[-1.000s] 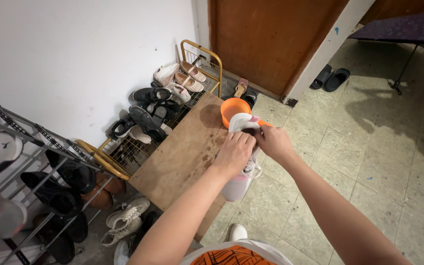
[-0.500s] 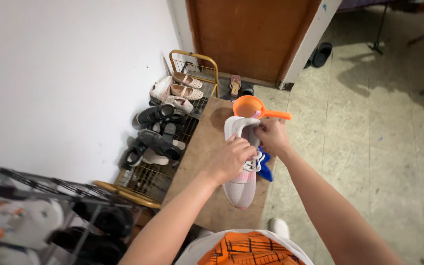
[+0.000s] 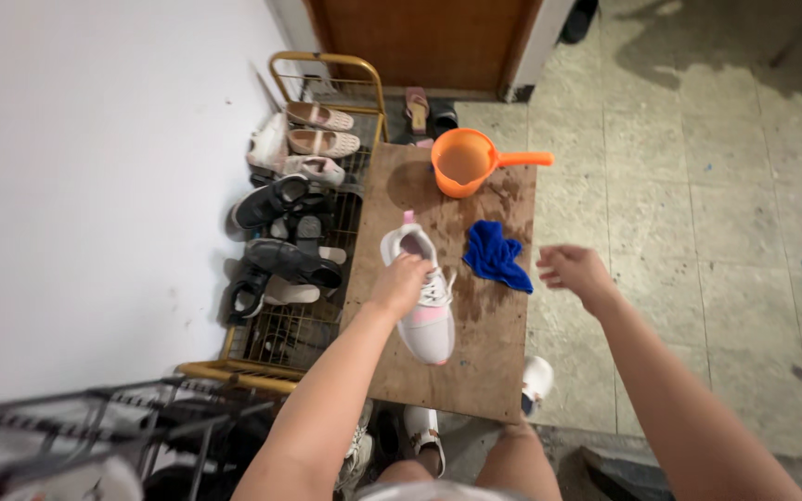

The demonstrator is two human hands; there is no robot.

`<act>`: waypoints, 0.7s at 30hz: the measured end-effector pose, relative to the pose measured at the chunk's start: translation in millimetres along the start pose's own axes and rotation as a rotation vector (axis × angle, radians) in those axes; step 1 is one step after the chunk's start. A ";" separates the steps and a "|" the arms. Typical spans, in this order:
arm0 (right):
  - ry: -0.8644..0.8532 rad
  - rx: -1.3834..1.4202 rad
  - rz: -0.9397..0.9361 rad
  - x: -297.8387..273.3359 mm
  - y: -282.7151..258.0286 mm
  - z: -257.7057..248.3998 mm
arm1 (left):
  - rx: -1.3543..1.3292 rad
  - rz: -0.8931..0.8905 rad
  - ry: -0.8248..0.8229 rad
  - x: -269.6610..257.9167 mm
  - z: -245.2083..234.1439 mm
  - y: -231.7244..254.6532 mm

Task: The person unties the laces of a black shoe, wipes shoes with a blue cloth, then laces a white sneaker and places the shoes back onto a shoe rack.

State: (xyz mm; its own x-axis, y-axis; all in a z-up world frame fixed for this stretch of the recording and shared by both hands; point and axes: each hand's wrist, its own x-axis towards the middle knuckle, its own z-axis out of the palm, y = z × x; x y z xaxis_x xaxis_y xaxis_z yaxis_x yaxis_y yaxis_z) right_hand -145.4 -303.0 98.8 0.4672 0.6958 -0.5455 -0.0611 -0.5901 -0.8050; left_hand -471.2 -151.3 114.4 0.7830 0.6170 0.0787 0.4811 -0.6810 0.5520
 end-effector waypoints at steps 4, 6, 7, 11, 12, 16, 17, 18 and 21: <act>0.004 -0.148 0.171 11.5 69.6 -9.4 | 0.062 -0.052 -0.126 7.5 37.8 -28.2; -0.022 -0.235 0.201 18.8 93.7 -6.9 | 0.085 -0.028 -0.147 15.5 59.0 -38.2; -0.016 -0.296 0.202 25.3 103.2 -2.7 | 0.103 -0.013 -0.161 18.8 69.2 -43.7; -0.007 -0.553 0.113 60.4 135.5 17.6 | 0.154 -0.011 -0.227 33.7 106.1 -67.2; -0.008 -0.621 0.070 68.9 144.2 21.5 | 0.159 -0.026 -0.249 36.9 116.0 -72.4; -0.023 -0.787 -0.166 114.2 171.6 43.3 | 0.215 -0.007 -0.180 61.0 151.0 -96.6; -0.024 -0.796 -0.179 124.5 177.9 50.0 | 0.208 -0.026 -0.160 67.1 159.8 -101.9; -0.024 -0.804 -0.192 135.3 182.8 54.7 | 0.201 -0.044 -0.141 72.8 168.0 -107.1; -0.052 -0.931 -0.340 166.1 192.1 66.7 | 0.212 -0.122 -0.201 84.4 187.6 -119.4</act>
State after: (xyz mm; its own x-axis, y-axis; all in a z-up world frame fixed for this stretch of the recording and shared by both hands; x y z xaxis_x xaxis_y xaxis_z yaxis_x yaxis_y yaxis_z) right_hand -138.4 -273.5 -162.0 0.2908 0.8918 -0.3466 0.7970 -0.4263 -0.4280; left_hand -388.6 -92.0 -100.6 0.7665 0.6232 -0.1553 0.6314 -0.6868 0.3600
